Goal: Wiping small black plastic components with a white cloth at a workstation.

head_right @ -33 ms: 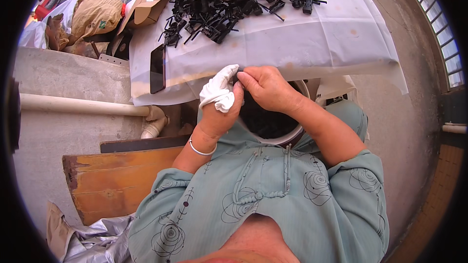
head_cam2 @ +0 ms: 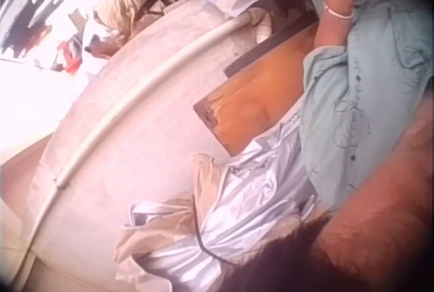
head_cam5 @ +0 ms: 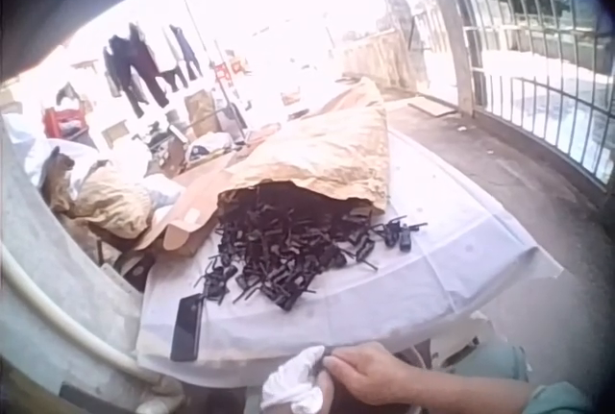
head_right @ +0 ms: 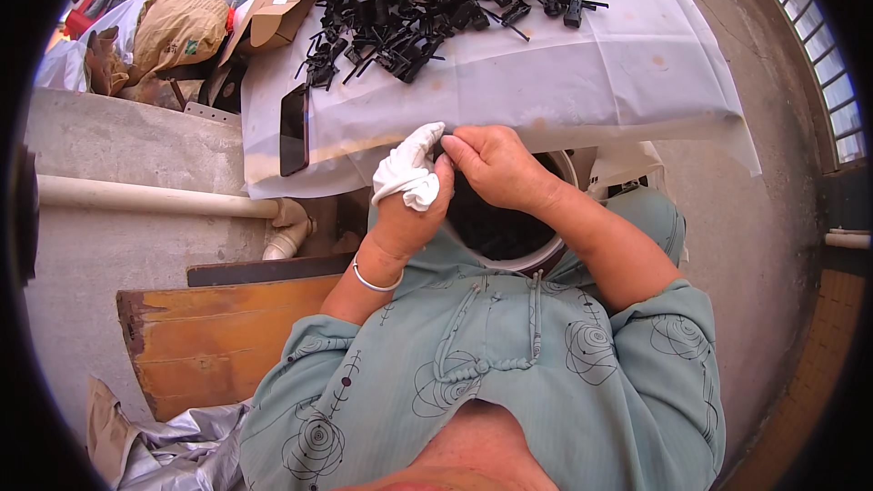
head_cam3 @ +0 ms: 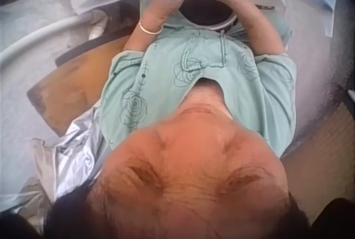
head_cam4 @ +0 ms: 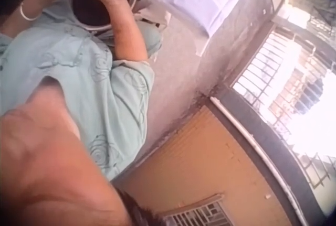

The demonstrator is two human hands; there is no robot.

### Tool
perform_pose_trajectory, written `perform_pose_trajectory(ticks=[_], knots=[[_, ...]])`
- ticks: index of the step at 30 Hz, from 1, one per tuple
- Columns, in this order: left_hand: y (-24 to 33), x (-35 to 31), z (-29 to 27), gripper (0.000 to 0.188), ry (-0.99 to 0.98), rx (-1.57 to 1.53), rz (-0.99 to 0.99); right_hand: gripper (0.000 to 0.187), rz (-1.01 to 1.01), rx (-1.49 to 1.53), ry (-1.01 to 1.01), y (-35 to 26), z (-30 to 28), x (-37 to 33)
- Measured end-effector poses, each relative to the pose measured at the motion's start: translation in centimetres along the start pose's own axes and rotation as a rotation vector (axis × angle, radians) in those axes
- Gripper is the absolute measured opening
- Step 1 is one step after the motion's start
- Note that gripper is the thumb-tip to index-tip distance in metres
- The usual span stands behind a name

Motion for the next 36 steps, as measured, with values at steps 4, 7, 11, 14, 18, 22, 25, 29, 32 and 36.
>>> perform_pose_trajectory(ticks=[4,7,11,14,18,22,25,29,32,36], knots=[[0.4,-0.2,-0.2,0.029,0.025,0.045,0.030,0.026,-0.016,0.042,0.009,0.3,0.4,0.3],[-2.1,-0.1,0.3,0.027,0.034,-0.449,-0.165,0.023,-0.037,0.304,-0.061,-0.8,-0.4,0.2],[-2.8,0.1,-0.5,0.028,0.002,-0.797,-0.419,0.016,-0.040,-0.193,-0.088,-0.3,-1.5,0.0],[-1.9,0.3,-0.8,0.033,0.019,-0.778,-0.450,0.014,-0.079,-0.261,-0.116,0.3,-1.4,-0.2],[-2.3,0.1,-0.6,0.036,-0.068,-0.554,-0.423,0.011,-0.247,-0.098,0.101,-1.4,-2.6,-0.3],[-1.3,0.0,0.3,0.038,-0.238,-0.605,-0.380,0.013,-0.032,0.030,-0.010,-0.8,-2.2,-0.2],[-1.2,-0.1,0.7,0.035,-0.257,-0.592,-0.337,0.014,-0.063,0.146,-0.069,-0.6,-1.5,0.0],[-2.2,-0.4,0.5,0.029,-0.190,-0.703,-0.463,0.019,-0.188,0.031,-0.009,-1.4,-1.9,-0.1],[-2.1,-0.1,0.3,0.027,-0.143,-0.460,-0.379,0.026,-0.198,-0.075,-0.080,-1.7,-1.3,-0.2],[-1.1,0.4,0.5,0.024,-0.171,-0.230,-0.181,0.029,-0.107,0.032,-0.155,-0.4,-0.4,0.0]])
Point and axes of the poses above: each hand's wrist, its own x-axis towards the middle knuckle, its own z-axis out of the palm, y = z × x, the point moved 6 cm from there along x, towards the middle knuckle, and after that the axes turned 12 degrees about -x, right-handed, at the moved point
